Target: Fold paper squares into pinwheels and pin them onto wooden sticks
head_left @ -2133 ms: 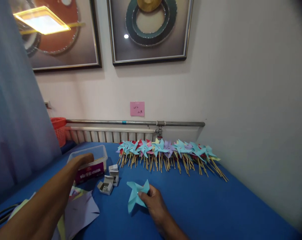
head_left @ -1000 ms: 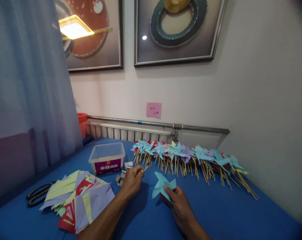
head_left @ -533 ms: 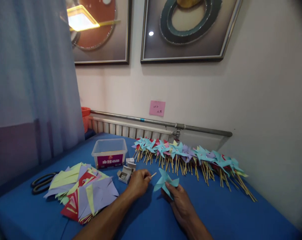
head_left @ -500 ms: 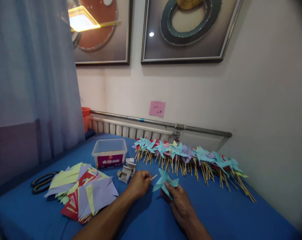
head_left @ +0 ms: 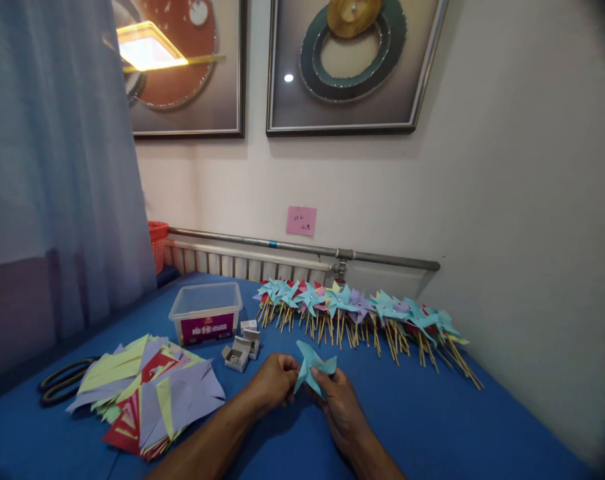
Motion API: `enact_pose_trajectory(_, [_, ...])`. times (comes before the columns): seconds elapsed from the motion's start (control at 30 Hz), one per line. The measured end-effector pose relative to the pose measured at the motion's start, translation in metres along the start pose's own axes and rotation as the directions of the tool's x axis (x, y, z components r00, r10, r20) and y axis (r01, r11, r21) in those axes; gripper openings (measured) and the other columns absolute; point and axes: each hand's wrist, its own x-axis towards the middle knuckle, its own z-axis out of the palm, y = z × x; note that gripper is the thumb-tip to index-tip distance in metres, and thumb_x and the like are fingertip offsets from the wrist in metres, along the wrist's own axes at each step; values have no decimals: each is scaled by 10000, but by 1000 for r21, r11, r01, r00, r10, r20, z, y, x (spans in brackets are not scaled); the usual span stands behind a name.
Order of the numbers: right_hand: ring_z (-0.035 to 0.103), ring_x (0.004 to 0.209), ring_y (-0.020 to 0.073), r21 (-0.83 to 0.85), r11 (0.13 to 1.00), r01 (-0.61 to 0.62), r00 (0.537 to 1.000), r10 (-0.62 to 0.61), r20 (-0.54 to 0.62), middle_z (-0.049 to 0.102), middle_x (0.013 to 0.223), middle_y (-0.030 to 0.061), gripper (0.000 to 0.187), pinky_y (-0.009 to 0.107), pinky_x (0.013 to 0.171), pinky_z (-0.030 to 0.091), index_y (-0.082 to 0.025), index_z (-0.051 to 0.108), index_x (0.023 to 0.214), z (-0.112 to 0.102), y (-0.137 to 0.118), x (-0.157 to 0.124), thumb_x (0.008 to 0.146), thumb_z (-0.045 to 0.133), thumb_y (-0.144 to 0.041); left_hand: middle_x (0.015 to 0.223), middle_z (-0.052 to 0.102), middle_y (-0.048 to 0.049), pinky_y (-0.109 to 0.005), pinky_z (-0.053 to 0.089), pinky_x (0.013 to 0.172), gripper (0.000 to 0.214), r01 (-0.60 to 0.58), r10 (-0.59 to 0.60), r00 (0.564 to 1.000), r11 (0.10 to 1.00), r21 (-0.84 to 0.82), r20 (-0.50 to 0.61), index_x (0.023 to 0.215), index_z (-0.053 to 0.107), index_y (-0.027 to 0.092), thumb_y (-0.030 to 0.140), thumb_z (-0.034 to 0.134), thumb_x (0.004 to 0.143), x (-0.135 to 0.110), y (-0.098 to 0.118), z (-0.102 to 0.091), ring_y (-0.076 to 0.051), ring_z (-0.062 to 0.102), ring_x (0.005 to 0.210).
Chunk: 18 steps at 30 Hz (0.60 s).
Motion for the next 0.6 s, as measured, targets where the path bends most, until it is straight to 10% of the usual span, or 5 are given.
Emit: enact_pose_trajectory(0.6, [706,725,247,2,1000,17,1000,-17,17,761,733,39,440,368,746,549,-174,745,867,-1,8,5,590,936,-458,510,555,40,-217,297,398,148,14,-14,1000,1000,-9,-8,716,619,195,339,634,744,0,-1,1,-113,479,412])
